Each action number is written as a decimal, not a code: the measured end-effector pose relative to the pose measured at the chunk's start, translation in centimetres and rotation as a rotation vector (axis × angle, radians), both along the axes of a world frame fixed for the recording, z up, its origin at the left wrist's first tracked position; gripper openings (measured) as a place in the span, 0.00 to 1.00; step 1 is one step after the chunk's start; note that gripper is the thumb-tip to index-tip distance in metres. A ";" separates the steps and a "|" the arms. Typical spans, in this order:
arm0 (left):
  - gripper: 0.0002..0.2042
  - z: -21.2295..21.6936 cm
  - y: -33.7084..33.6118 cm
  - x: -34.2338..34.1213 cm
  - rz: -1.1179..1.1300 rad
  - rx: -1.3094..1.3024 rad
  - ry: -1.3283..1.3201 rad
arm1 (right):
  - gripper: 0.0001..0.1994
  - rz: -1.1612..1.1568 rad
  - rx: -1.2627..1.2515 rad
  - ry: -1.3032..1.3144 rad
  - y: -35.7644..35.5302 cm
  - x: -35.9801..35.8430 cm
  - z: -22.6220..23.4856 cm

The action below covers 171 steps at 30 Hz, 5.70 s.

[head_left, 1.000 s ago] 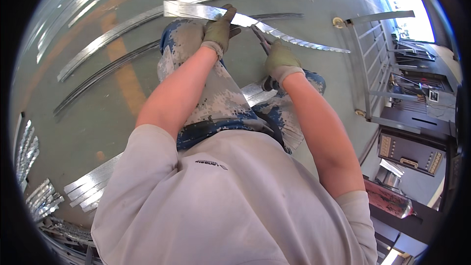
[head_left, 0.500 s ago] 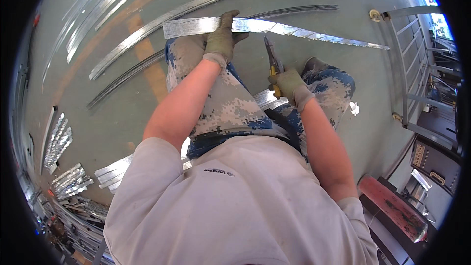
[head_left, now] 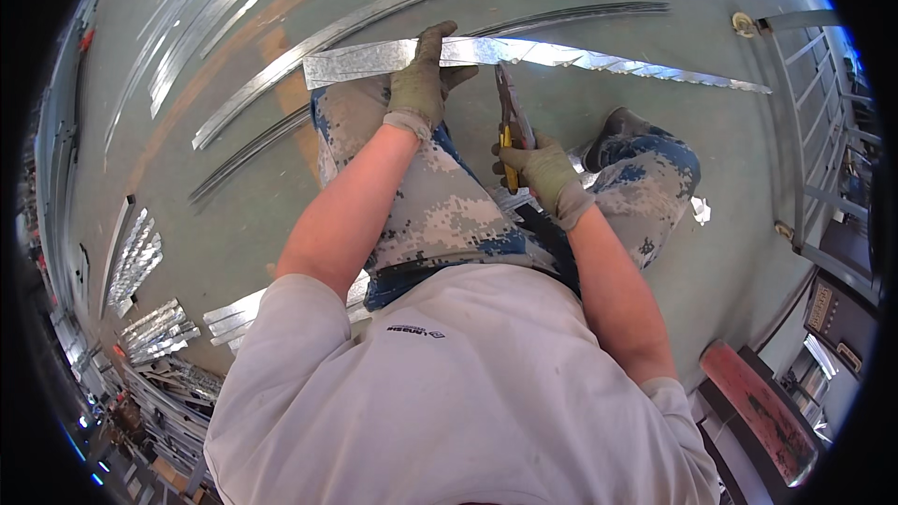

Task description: The person sits on the floor and uses tin snips to cut a long, thin metal strip into smaller pieces. The person holds the strip with one hand and cuts it with the other, creating multiple segments.

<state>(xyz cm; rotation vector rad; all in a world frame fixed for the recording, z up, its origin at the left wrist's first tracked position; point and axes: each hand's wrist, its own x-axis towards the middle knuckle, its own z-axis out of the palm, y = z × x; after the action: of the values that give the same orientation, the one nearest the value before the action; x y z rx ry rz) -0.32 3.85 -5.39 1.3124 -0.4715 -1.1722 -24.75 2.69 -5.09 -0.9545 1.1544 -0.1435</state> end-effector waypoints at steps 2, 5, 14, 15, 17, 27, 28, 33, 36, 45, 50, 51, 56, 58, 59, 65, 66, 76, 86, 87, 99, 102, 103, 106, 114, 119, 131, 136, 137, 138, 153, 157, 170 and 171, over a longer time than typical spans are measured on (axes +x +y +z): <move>0.24 -0.3 0.0 0.0 -0.014 -0.001 -0.036 | 0.22 -0.003 0.003 0.006 0.2 0.2 -0.2; 0.23 -0.4 0.1 0.0 -0.020 -0.007 -0.055 | 0.22 -0.011 0.022 -0.002 0.4 0.2 -0.4; 0.20 2.0 0.2 -0.5 0.055 0.037 0.070 | 0.23 -0.032 0.007 -0.022 0.8 0.4 -1.2; 0.19 2.2 0.1 -0.6 0.081 0.042 0.127 | 0.24 -0.036 0.007 -0.022 0.8 0.5 -1.0; 0.18 1.8 0.4 -0.6 0.029 0.027 -0.037 | 0.25 -0.052 0.024 -0.026 0.9 0.8 -0.5; 0.23 -0.2 -0.2 -0.4 0.145 -0.026 0.159 | 0.29 -0.083 0.109 -0.061 1.4 1.9 0.4; 0.23 -0.5 -0.1 -0.4 0.153 -0.032 0.167 | 0.29 -0.061 0.076 0.004 1.5 2.2 0.4; 0.24 -1.0 0.6 -0.5 0.096 -0.052 0.061 | 0.28 0.011 -0.213 0.257 2.5 2.6 -3.1; 0.22 -1.5 0.3 -0.4 0.152 -0.051 0.216 | 0.25 0.214 -0.677 0.507 2.9 2.2 -3.6; 0.19 -2.5 -1.3 -0.3 0.169 0.035 0.284 | 0.21 0.629 -0.924 0.999 -1.6 1.7 2.9; 0.19 -2.0 -2.0 -0.8 0.201 0.069 0.337 | 0.23 0.621 -0.870 1.041 -1.2 2.4 3.7; 0.19 -1.9 -1.9 -1.0 0.188 0.053 0.311 | 0.23 0.609 -0.852 1.040 -1.3 2.2 3.5; 0.20 -1.5 -0.7 -1.0 0.092 -0.022 0.329 | 0.21 0.641 -0.755 0.978 -2.7 1.0 5.3; 0.21 -1.2 -0.1 -0.8 0.109 -0.047 0.356 | 0.21 0.647 -0.737 0.979 -3.0 1.0 6.4; 0.21 -0.8 0.3 -0.6 0.123 -0.066 0.382 | 0.21 0.647 -0.724 0.981 -3.1 0.9 6.6; 0.29 -0.4 0.6 -0.3 0.157 0.002 0.274 | 0.23 0.596 -0.743 0.941 -3.2 0.2 2.8; 0.29 -0.6 0.6 -0.5 0.149 0.000 0.265 | 0.24 0.592 -0.719 0.911 -3.2 0.0 2.1; 0.30 -0.9 0.7 -0.2 0.139 0.014 0.214 | 0.24 0.183 -0.063 0.133 1.0 0.2 3.4; 0.30 -0.8 0.4 -0.4 0.144 0.009 0.204 | 0.23 0.186 -0.087 0.079 1.0 1.5 0.3; 0.30 -0.9 0.4 -0.3 0.143 0.000 0.202 | 0.23 0.184 -0.089 0.077 1.0 1.6 0.1; 0.28 -0.4 0.3 -0.6 0.201 0.027 0.214 | 0.24 0.153 -0.030 0.059 1.5 2.1 -0.3; 0.27 0.1 0.4 -0.5 0.133 0.045 0.169 | 0.23 0.144 -0.049 0.063 1.6 2.6 0.0; 0.27 0.1 0.4 -0.5 0.132 0.049 0.169 | 0.23 0.178 -0.038 0.109 1.4 2.5 0.5; 0.26 -0.2 0.5 -0.3 0.134 0.044 0.174 | 0.22 0.233 -0.024 0.172 1.1 3.2 3.7; 0.24 0.2 1.0 -0.4 0.042 0.050 -0.086 | 0.29 -0.065 0.389 -0.375 2.2 1.9 2.6; 0.23 -0.2 0.7 -0.3 0.173 -0.064 0.133 | 0.31 -0.049 0.356 -0.285 1.8 2.4 3.2; 0.22 -0.8 0.6 0.1 0.217 -0.115 0.256 | 0.26 0.273 -0.281 0.270 2.6 4.4 -1.6; 0.21 -0.6 1.0 -0.1 0.219 -0.114 0.247 | 0.30 0.503 -0.629 0.656 3.4 5.7 1.9; 0.21 -1.2 0.7 0.2 0.213 -0.127 0.256 | 0.31 0.546 -0.624 0.720 3.3 6.1 3.0; 0.20 -1.6 0.4 0.2 0.203 -0.139 0.264 | 0.31 0.584 -0.615 0.785 3.3 6.3 3.6; 0.14 -3.8 -3.0 -1.6 0.320 -0.174 0.398 | 0.31 0.535 -0.952 1.114 3.4 6.3 6.5; 0.21 -8.3 -4.4 2.5 0.355 -0.117 0.153 | 0.32 0.637 -1.053 1.066 3.2 8.1 6.0; 0.21 -4.1 -1.4 0.1 0.163 -0.182 0.251 | 0.27 0.519 -0.947 1.029 2.8 5.8 7.2; 0.21 -3.8 -0.8 0.7 0.131 -0.175 0.181 | 0.28 0.501 -0.966 1.010 2.6 5.7 7.1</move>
<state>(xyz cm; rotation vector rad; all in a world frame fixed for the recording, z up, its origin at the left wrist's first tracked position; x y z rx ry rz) 0.37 3.02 -9.18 1.0605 -0.3429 -1.1028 -19.06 5.34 2.02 -2.3068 1.7367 0.2547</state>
